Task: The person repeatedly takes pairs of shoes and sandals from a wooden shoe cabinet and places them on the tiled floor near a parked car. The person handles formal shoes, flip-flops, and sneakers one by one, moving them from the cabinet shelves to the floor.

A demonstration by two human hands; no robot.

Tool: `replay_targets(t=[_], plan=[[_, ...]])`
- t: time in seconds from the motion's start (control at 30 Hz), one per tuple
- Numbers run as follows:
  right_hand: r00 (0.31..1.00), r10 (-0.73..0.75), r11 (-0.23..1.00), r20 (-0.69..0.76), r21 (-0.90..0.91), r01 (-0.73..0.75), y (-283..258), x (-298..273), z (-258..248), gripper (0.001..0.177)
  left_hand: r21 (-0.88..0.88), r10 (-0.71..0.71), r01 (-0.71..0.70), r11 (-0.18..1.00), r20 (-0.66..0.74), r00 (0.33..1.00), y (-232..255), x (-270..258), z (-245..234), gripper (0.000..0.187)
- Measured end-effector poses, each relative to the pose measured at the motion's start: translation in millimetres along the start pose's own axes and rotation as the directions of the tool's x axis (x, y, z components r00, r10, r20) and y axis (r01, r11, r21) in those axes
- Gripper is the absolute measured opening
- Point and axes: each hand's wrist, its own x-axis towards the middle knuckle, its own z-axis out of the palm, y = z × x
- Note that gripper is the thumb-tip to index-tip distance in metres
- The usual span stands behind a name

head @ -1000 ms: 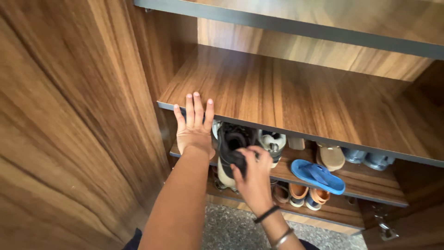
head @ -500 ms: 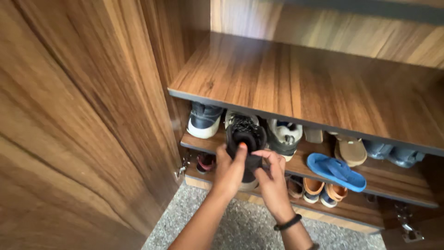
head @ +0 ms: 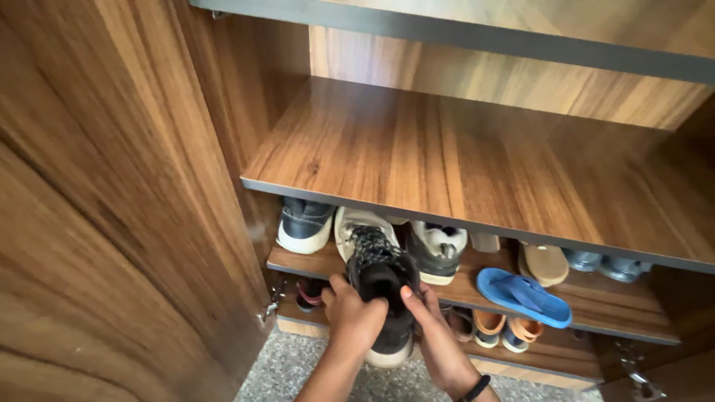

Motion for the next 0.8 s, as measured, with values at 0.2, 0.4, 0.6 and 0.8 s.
replay_targets(t=[0.2, 0.4, 0.6, 0.8], plan=[[0.998, -0.042, 0.998, 0.051, -0.036, 0.044, 0.9, 8.7, 2.1, 0.071, -0.025, -0.012, 0.014, 1.0, 0.058, 0.998, -1.4, 2.4, -11.0, 0.066], [0.991, -0.116, 0.992, 0.06, -0.038, 0.118, 8.2, 12.6, 1.5, 0.074, -0.029, 0.166, -0.166, 0.986, 0.001, 0.986, -15.4, 10.2, -1.2, 0.061], [0.988, -0.131, 0.991, 0.083, -0.016, 0.133, 2.5, 8.2, 4.2, 0.072, 0.001, 0.132, -0.132, 0.991, -0.003, 0.991, -15.9, 12.9, 2.4, 0.054], [0.984, -0.11, 0.992, 0.138, 0.075, 0.1, -6.9, -5.2, 6.5, 0.065, 0.04, 0.081, -0.084, 0.996, 0.07, 0.994, 0.9, -7.8, -12.3, 0.053]])
